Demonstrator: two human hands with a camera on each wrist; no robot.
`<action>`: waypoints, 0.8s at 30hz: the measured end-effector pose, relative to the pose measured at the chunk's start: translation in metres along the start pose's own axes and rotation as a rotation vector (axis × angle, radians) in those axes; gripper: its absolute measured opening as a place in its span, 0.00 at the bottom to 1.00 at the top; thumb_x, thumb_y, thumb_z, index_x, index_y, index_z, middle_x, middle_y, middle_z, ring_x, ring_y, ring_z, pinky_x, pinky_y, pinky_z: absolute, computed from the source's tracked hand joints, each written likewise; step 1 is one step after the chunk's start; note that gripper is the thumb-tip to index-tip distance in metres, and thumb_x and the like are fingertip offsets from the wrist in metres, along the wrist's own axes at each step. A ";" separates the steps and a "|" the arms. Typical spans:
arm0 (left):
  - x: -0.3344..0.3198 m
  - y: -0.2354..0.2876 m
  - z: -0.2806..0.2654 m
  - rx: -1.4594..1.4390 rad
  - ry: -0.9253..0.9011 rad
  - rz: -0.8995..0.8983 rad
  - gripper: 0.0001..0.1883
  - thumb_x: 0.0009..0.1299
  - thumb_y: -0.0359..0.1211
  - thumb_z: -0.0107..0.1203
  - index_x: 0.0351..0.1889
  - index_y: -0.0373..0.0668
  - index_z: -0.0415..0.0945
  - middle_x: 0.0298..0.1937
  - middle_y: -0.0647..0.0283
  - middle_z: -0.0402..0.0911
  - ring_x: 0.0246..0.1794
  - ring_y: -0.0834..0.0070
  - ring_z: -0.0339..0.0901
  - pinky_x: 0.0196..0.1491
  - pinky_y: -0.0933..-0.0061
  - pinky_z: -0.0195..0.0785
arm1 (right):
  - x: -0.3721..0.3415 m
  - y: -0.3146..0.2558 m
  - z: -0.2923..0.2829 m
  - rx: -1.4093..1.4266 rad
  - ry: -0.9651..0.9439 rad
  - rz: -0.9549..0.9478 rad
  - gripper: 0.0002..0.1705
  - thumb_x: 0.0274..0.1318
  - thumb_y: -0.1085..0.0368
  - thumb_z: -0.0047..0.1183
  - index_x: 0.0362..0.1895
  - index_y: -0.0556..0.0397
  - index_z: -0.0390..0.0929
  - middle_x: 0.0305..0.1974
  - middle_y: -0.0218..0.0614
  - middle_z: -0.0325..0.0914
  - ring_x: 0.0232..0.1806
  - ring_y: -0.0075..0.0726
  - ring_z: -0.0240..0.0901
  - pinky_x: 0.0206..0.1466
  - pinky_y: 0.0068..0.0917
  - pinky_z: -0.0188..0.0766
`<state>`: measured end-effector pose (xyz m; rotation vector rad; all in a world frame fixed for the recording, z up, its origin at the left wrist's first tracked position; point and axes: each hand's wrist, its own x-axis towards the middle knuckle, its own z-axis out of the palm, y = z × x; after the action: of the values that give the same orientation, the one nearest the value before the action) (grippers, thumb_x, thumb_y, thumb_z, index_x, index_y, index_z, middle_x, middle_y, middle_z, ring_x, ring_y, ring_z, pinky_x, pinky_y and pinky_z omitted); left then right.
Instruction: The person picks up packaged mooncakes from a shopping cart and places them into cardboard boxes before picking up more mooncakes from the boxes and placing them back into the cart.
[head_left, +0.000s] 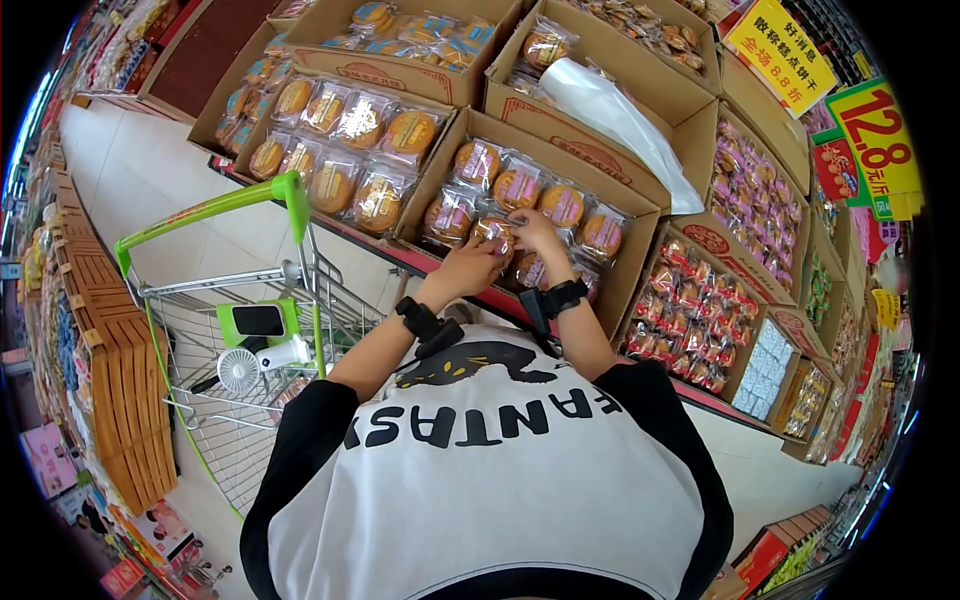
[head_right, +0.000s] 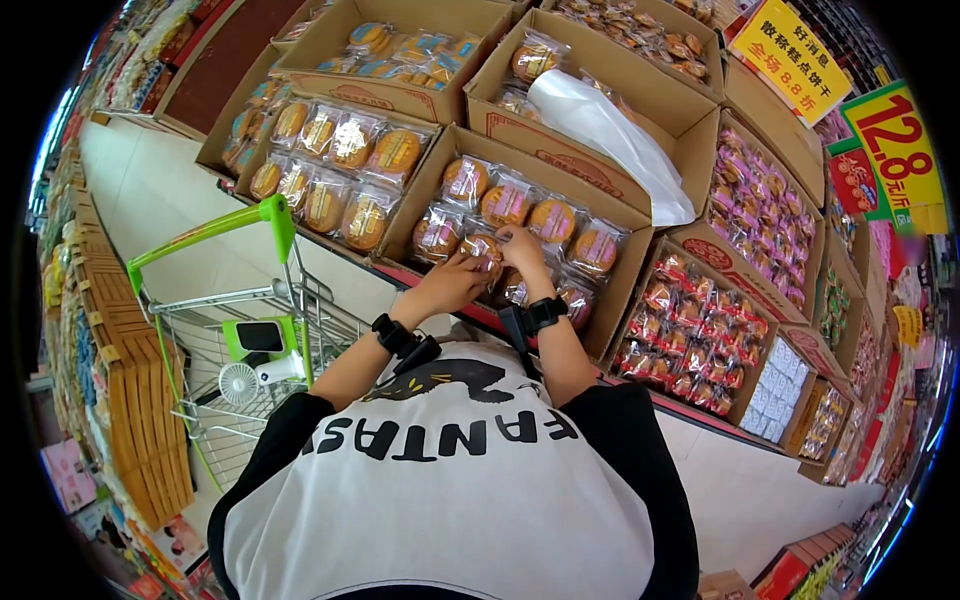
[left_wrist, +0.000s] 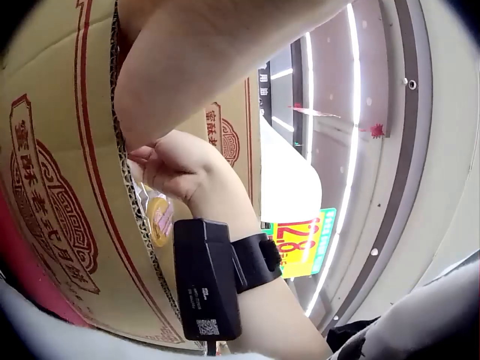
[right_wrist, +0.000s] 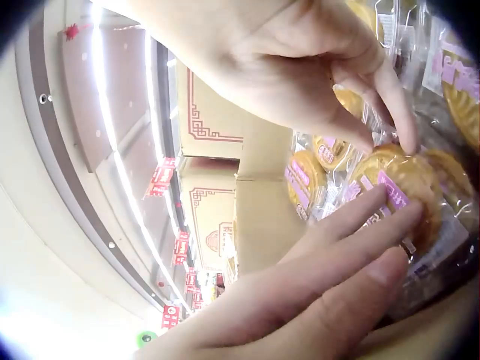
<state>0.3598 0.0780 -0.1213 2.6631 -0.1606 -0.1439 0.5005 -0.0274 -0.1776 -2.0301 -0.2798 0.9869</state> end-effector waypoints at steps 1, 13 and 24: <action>0.001 0.001 -0.001 -0.002 -0.001 0.002 0.13 0.59 0.35 0.47 0.41 0.45 0.73 0.50 0.62 0.67 0.49 0.62 0.63 0.48 0.63 0.61 | 0.000 0.001 0.000 -0.017 0.000 -0.032 0.17 0.44 0.73 0.50 0.43 0.53 0.69 0.35 0.38 0.72 0.28 0.30 0.71 0.26 0.25 0.74; 0.005 -0.006 0.008 0.067 -0.053 -0.001 0.14 0.62 0.39 0.42 0.38 0.43 0.74 0.50 0.63 0.67 0.51 0.64 0.61 0.47 0.68 0.63 | -0.030 -0.022 -0.012 -0.377 -0.087 -0.122 0.25 0.45 0.65 0.50 0.51 0.51 0.64 0.30 0.43 0.73 0.21 0.33 0.72 0.21 0.26 0.69; 0.003 0.000 0.002 0.037 -0.050 -0.074 0.13 0.60 0.37 0.43 0.39 0.44 0.74 0.51 0.68 0.67 0.51 0.69 0.62 0.47 0.69 0.64 | -0.034 -0.010 -0.011 -0.374 -0.111 -0.151 0.20 0.44 0.66 0.51 0.45 0.54 0.66 0.29 0.43 0.72 0.22 0.32 0.72 0.21 0.27 0.70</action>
<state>0.3629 0.0767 -0.1228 2.7047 -0.0822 -0.2340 0.4875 -0.0447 -0.1478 -2.2485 -0.7118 1.0100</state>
